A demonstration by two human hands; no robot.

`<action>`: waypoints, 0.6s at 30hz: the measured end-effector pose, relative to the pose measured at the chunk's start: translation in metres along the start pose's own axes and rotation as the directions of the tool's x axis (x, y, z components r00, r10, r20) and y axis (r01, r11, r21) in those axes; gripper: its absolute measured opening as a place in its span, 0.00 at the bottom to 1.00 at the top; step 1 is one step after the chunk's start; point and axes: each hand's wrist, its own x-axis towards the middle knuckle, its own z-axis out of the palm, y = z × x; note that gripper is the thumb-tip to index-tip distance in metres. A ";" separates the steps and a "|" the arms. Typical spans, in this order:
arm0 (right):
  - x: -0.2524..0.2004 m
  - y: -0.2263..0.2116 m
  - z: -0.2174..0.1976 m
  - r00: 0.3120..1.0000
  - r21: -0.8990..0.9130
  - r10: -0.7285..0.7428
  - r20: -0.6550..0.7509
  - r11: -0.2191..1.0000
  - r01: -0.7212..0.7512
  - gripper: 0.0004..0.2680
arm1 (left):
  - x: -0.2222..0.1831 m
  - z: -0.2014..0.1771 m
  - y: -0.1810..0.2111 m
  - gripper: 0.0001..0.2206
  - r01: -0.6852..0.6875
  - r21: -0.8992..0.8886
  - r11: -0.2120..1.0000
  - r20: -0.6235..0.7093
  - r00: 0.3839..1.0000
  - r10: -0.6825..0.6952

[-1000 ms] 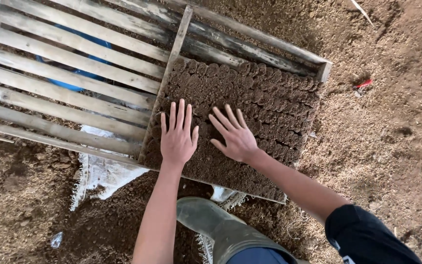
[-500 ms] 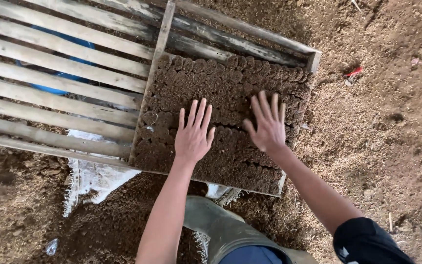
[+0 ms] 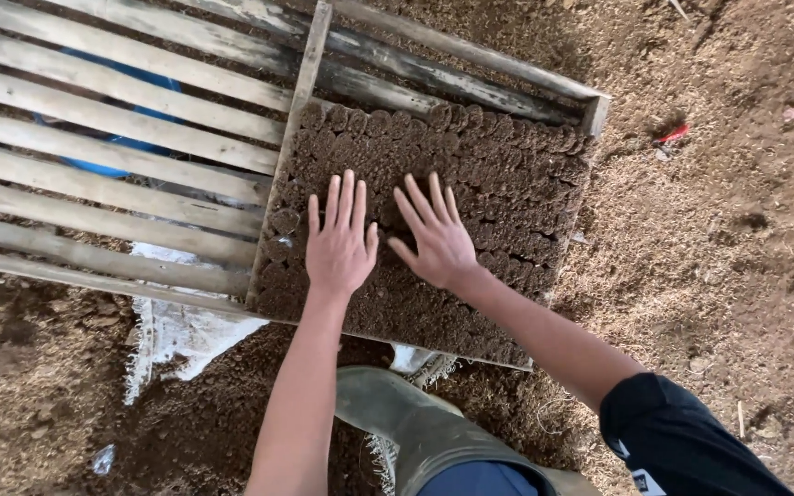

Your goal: Filling small plastic bags with soil and pressing soil into a seedling tray for agricultural preparation.

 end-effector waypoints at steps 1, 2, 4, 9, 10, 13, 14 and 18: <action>-0.009 -0.003 0.005 1.000 0.003 -0.007 0.002 1.000 0.007 0.26 | -0.003 0.001 0.002 0.26 0.006 0.003 1.000 0.003 1.000 -0.006; -0.017 -0.003 0.010 0.999 -0.011 -0.040 0.005 0.999 0.040 0.25 | -0.004 0.002 0.005 0.26 -0.011 -0.008 1.000 0.000 1.000 0.011; -0.033 0.004 0.018 0.997 -0.023 -0.072 0.013 0.997 0.072 0.25 | -0.006 0.003 0.012 0.26 -0.029 -0.022 0.999 -0.001 1.000 0.029; -0.062 0.053 0.038 0.973 -0.089 0.230 0.014 0.970 -0.228 0.26 | -0.013 0.004 0.035 0.27 -0.130 -0.031 0.991 0.030 0.991 0.131; -0.065 0.059 0.039 0.974 -0.088 0.228 0.013 0.970 -0.226 0.26 | -0.015 0.004 0.038 0.27 -0.128 -0.029 0.991 0.030 0.991 0.129; -0.070 0.069 0.039 0.933 0.066 0.353 -0.073 0.935 -0.348 0.26 | -0.022 0.002 0.041 0.26 -0.208 -0.035 0.978 0.029 0.978 0.209; -0.067 0.066 0.039 0.933 0.088 0.350 -0.081 0.935 -0.343 0.26 | -0.024 0.001 0.040 0.26 -0.224 -0.030 0.974 0.035 0.974 0.225; -0.045 0.035 0.031 0.962 -0.016 0.271 -0.042 0.962 -0.272 0.26 | -0.025 -0.002 0.020 0.26 -0.168 -0.062 0.984 0.055 0.984 0.172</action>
